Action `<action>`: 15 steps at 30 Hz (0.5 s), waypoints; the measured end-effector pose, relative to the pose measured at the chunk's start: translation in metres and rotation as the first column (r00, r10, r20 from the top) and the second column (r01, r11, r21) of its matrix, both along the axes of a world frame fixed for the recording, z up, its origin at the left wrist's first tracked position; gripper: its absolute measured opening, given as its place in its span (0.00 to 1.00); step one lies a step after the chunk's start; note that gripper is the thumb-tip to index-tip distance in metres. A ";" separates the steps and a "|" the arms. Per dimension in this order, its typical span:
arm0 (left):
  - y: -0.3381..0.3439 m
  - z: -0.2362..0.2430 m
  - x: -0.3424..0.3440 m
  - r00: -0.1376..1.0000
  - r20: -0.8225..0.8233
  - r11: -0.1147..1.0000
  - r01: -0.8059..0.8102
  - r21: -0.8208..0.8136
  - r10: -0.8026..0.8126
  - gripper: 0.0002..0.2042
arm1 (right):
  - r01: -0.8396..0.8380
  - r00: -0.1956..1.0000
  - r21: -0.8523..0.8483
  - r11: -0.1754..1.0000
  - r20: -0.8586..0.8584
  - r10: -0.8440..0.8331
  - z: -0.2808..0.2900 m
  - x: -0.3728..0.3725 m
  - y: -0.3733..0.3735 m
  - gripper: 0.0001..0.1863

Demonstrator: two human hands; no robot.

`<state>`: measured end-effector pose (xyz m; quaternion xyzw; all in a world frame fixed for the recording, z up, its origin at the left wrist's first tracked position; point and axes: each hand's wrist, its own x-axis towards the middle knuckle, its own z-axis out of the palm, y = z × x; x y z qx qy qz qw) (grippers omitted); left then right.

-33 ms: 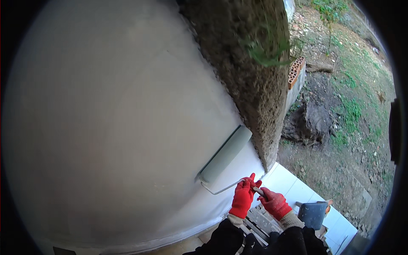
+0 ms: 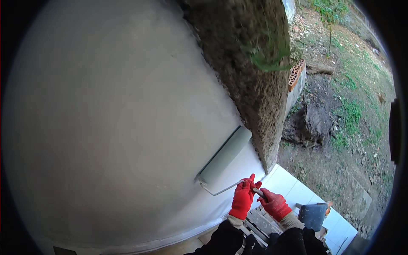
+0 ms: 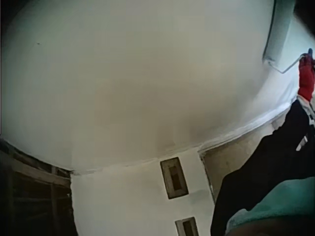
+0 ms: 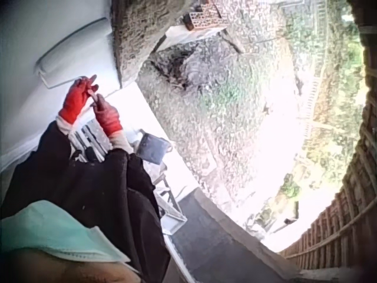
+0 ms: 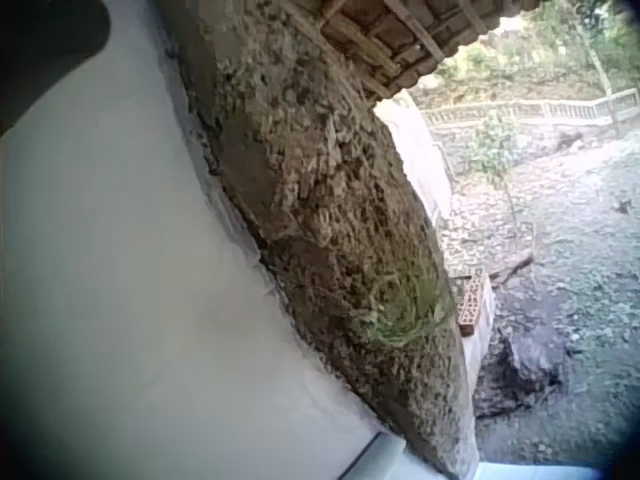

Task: The person paints a ceiling using a roller, moving it back and forth over the surface while wearing red gloves.

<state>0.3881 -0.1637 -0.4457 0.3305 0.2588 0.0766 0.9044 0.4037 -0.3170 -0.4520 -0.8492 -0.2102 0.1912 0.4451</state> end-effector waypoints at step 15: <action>0.021 0.205 0.000 0.974 0.226 0.985 -0.026 0.170 -0.013 0.07 | 0.004 0.973 0.267 0.964 0.221 -0.066 0.189 0.007 0.027 0.22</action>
